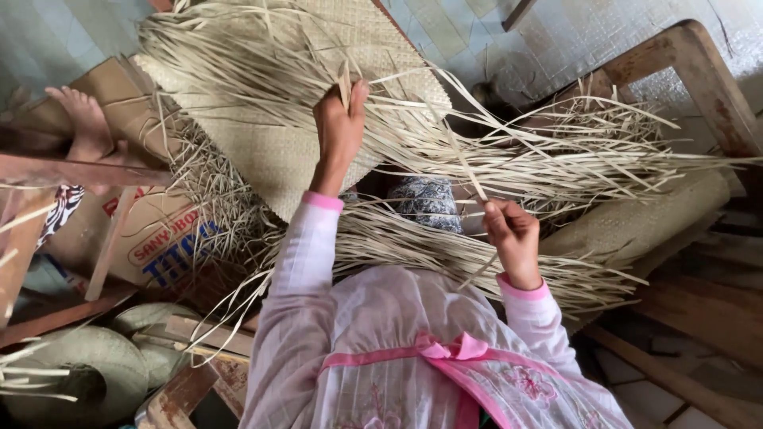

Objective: Weaving dried palm strips into a mat using hands and a small wooden tool to interlace the fibers.

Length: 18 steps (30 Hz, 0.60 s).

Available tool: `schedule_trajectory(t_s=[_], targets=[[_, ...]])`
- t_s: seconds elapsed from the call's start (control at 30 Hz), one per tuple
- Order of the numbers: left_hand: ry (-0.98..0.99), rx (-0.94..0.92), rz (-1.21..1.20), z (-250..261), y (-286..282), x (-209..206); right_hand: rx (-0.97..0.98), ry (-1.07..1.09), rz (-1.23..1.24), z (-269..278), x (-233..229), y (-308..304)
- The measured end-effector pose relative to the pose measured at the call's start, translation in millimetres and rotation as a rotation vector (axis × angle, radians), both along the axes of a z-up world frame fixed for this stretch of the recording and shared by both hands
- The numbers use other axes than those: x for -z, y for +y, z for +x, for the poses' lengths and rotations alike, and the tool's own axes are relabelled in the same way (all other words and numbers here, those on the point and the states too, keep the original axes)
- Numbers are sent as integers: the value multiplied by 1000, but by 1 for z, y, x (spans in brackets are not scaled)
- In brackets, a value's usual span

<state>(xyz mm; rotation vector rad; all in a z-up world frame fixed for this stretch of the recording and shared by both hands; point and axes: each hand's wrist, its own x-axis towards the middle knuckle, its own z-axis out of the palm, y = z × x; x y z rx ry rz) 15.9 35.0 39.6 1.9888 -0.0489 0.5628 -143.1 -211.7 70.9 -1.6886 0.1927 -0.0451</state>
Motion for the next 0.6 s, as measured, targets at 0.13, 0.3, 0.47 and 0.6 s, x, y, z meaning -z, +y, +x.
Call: schedule_trajectory(t_s=[0.13, 0.3, 0.47, 0.6], targets=[[33, 211, -360, -36, -27, -26, 47, -126, -63, 18, 17, 8], [-246, 564, -18, -59, -64, -79, 53, -741, -739, 32, 8, 16], [254, 642, 232, -49, -70, -56, 26, -1037, -986, 33, 10, 11], [324, 621, 179, -55, -76, -42, -72, -779, -795, 27, 1, 23]])
